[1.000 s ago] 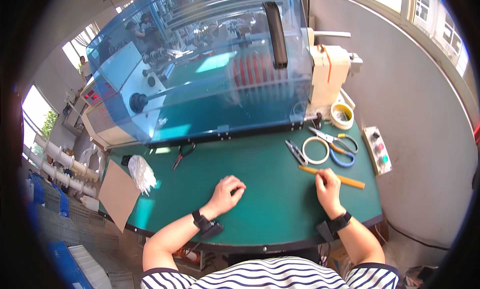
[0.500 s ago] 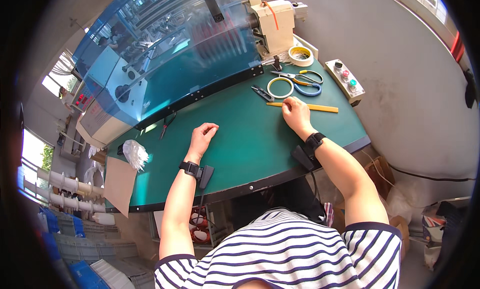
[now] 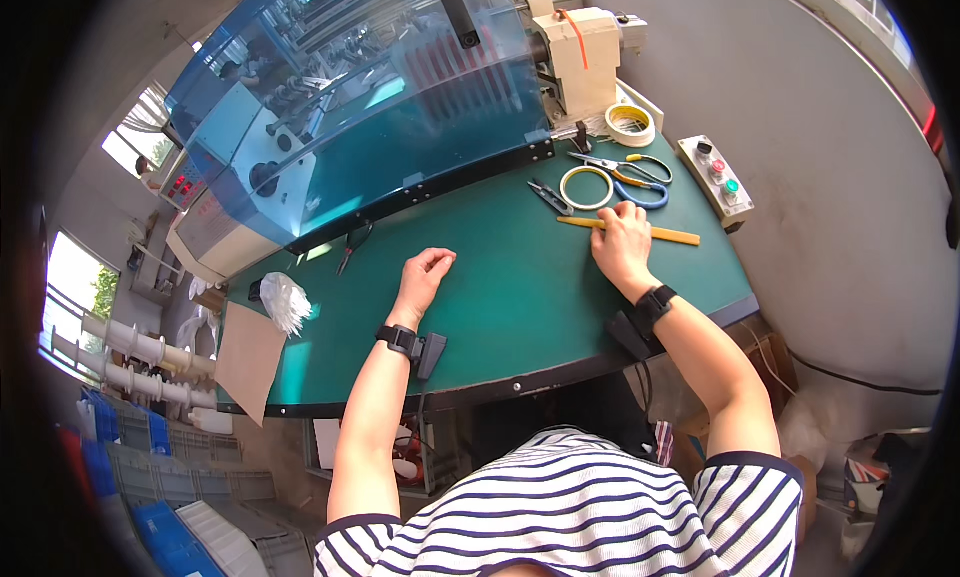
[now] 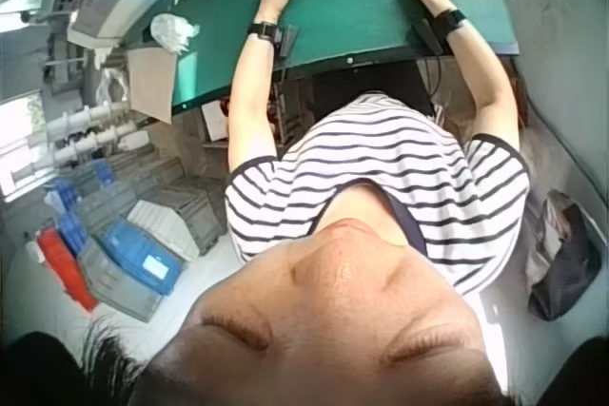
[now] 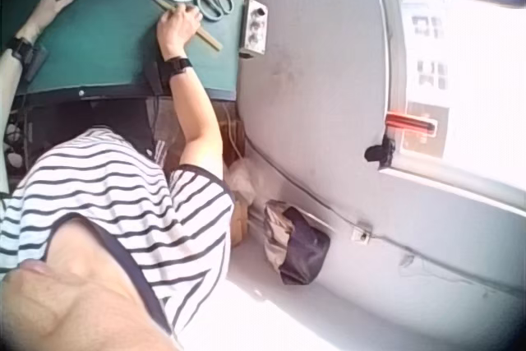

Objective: Winding copper wire onto a manual winding machine, taping the coils, and inspecting finished coils.

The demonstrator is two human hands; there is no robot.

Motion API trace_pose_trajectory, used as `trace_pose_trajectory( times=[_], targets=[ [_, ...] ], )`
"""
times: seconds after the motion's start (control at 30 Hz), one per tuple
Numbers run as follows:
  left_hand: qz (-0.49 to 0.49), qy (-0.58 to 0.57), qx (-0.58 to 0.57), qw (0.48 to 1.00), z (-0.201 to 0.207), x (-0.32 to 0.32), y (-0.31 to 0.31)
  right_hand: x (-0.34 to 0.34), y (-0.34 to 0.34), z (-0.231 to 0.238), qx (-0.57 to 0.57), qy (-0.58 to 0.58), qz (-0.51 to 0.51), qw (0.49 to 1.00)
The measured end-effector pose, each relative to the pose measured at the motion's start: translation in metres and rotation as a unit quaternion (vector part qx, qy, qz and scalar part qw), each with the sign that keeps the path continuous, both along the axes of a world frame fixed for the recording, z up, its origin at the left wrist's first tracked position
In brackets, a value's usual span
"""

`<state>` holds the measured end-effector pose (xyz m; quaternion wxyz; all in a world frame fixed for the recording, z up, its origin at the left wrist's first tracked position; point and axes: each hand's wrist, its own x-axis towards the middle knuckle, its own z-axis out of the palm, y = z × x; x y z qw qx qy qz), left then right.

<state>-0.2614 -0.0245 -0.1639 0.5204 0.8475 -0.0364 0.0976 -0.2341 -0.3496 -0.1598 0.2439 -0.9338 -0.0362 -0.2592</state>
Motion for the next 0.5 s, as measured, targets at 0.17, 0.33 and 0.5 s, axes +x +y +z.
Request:
trace_pose_trajectory(
  times=[0.17,0.33,0.5],
  targets=[
    [-0.01,0.018,-0.027,0.999,0.003,-0.001,-0.001,0.005,-0.037,0.013,-0.078,0.095,0.039,0.992],
    [-0.024,0.01,0.001,1.0,0.013,-0.007,-0.001,-0.004,-0.009,0.011,-0.049,0.112,0.153,0.981],
    [-0.042,0.088,-0.015,0.995,0.018,-0.002,0.001,0.019,-0.004,0.026,-0.017,0.045,0.157,0.986]
  ],
)
